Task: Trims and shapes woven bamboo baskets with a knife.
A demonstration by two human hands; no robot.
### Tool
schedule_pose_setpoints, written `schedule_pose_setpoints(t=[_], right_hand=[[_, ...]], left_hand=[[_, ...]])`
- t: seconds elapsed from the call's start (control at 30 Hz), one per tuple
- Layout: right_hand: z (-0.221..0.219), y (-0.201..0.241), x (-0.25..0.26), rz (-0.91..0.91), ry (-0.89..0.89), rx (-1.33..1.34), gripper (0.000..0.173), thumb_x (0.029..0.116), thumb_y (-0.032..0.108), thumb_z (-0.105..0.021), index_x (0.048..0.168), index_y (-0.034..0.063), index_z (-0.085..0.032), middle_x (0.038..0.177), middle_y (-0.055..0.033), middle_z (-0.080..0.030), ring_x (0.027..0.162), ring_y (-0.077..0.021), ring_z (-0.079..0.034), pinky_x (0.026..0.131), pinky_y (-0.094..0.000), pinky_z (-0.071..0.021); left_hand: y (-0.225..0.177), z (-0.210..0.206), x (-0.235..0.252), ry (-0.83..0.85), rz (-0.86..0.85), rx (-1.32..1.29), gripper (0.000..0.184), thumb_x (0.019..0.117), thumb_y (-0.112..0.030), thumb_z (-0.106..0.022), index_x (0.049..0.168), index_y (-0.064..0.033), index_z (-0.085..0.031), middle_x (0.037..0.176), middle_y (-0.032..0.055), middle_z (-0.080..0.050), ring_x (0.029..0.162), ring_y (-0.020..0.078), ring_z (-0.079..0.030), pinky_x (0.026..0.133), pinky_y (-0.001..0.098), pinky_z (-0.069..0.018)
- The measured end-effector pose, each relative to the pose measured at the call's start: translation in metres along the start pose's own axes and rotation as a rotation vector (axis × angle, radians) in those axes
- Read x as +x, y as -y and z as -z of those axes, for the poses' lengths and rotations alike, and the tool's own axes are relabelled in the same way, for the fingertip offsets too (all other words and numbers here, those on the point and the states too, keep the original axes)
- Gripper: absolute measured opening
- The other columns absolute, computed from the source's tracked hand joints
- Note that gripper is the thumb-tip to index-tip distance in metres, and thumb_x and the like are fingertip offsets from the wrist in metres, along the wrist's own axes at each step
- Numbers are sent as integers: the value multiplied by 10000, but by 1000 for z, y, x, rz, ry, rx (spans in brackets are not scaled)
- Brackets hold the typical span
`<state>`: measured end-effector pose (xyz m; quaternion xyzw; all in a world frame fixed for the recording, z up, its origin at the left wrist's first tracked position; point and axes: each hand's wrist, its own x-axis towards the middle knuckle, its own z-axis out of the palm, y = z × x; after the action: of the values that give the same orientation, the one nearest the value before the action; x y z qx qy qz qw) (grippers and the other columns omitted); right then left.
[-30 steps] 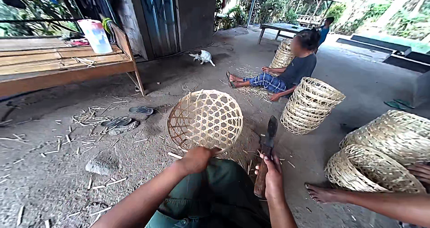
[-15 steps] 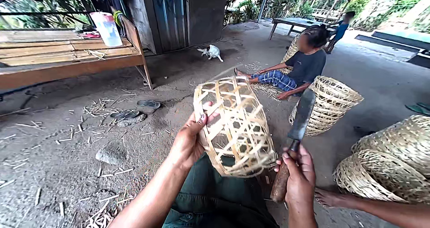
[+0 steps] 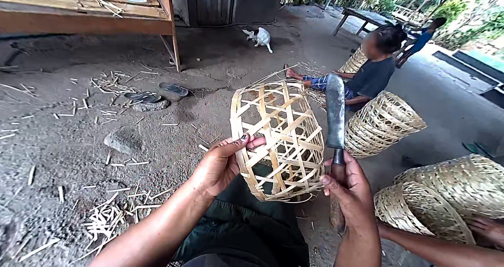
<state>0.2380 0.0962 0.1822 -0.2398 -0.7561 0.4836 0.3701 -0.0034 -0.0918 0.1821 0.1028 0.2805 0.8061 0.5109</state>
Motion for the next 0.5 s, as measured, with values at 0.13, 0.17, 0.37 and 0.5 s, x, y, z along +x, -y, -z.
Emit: schedule_pose_setpoints(t=[0.13,0.17,0.37,0.5], right_hand=[[10,-11,-3,-18,7,81,990,800,329,-851,1502,-79,-284,1063,-31,-627,638,-62,-593,487,-183,-514],[13,-13,-4,-21,11,97,1007,790,333,-856,1503,-77,-274,1054,-19,-627,631,-51,-588,487,-176,-512],[6,-50,-17,-143,101,110,741,875,99,-742,1492,-45,-357,1066,-71,-696,620,-89,-614,512,-244,-540],[6,-76,-24,-173,-28,-3,783,870,120,-790,1524,-31,-387,1189,-125,-661,633,-97,-615,509,-250,-544]], left_hand=[[2,8,1,149,91,48,268,1088,-110,-442,1173,33,-652,1199,215,-711,1061,300,-728,953,450,-595],[2,8,1,191,110,65,258,1079,-97,-462,1176,31,-664,1215,214,-707,1071,305,-725,960,456,-592],[14,-8,3,358,46,530,114,949,-38,-667,1025,-38,-750,1043,57,-758,965,126,-715,891,304,-594],[26,-11,14,287,-67,682,123,976,-123,-677,1023,-40,-754,975,45,-761,894,107,-712,811,278,-592]])
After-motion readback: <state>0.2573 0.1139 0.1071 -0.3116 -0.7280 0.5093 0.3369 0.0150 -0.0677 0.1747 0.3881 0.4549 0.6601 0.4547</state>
